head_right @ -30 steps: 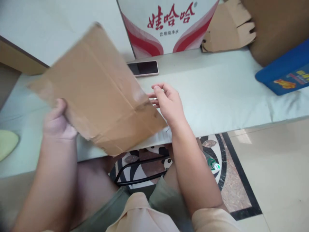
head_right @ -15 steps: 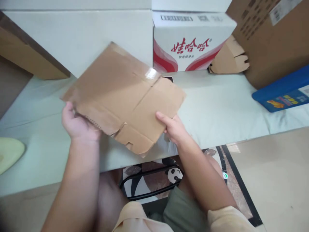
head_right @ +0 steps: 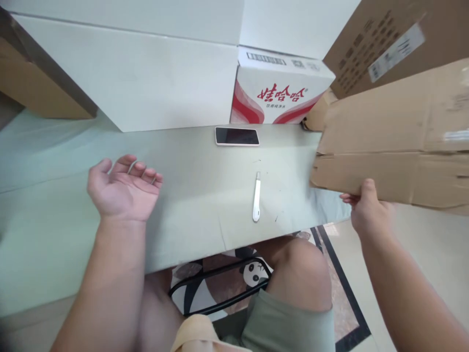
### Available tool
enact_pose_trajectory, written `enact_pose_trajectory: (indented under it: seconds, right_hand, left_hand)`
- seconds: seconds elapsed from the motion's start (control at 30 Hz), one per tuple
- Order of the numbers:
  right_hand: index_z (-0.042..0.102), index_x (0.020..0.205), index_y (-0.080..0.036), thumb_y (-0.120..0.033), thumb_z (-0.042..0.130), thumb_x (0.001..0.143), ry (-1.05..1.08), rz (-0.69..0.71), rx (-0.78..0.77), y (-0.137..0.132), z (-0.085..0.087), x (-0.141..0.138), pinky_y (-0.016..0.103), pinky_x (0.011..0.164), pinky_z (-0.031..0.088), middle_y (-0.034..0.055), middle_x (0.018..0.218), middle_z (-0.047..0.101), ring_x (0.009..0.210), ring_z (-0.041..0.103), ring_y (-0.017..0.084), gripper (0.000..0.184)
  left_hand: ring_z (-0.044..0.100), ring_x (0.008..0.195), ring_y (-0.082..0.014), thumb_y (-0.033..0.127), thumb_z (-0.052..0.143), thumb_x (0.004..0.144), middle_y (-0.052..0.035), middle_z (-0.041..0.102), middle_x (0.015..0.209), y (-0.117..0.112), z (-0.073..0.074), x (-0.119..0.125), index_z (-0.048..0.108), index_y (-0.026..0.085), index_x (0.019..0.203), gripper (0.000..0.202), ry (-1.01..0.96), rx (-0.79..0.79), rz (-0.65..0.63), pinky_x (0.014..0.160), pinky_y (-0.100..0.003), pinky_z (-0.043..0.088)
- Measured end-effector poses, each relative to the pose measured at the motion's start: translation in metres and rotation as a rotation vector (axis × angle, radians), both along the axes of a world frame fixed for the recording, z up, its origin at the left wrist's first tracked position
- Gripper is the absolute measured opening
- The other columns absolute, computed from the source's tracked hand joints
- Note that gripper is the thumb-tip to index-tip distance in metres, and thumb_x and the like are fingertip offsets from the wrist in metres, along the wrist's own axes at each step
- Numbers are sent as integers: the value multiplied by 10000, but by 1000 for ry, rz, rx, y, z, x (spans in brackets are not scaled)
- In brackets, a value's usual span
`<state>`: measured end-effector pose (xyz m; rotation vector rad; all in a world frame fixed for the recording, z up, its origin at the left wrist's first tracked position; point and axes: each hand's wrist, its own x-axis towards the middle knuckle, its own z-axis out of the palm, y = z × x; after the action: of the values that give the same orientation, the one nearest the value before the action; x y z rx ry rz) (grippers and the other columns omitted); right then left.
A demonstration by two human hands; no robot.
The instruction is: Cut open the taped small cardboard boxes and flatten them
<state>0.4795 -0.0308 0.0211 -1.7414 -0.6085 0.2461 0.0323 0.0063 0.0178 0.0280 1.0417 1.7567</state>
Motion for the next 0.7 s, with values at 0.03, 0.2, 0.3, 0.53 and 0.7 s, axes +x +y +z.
enact_pose_trajectory:
  seconds: [0.03,0.2,0.3,0.53,0.7]
  right_hand:
    - [517,728,-278,-345,699,872,-17,-37,-11,9,2,6,234,356,495,39,557,581,405,575,156,242]
    - [446,906,-264,-91,534,976,-26,-88,-2,99,18,24,206,460,526,-13,747,619,433,555,78,207]
    - [385,932,-270,-82,486,1029,86,-90,-59,165,26,27,161,512,494,-17,884,615,499,560,25,234]
    - [397,918,-274,4,482,927,184,49,-296,213,-2,13,267,601,512,31,938,610,654,702,90,291]
    - [485,844,-260,19,612,800,114,207,-385,205,-31,1,333,629,493,-5,884,558,589,660,108,310]
  left_hand:
    - [551,461,-137,382,449,935,-4,536,582,1,0,1,630,162,706,365,-1,-8,-1,489,-277,477]
    - [535,449,-128,401,426,955,1,527,564,5,-1,5,633,170,692,407,-20,-36,12,489,-265,459]
    - [537,446,-130,403,421,953,3,520,560,8,-1,7,640,166,688,418,-22,-41,-2,495,-272,467]
    - [559,475,-142,451,470,961,-5,553,569,16,-12,8,640,191,707,402,-8,-16,-54,498,-275,491]
    - [605,525,-157,504,624,888,-8,593,616,15,-24,4,648,217,746,322,31,45,-137,543,-284,528]
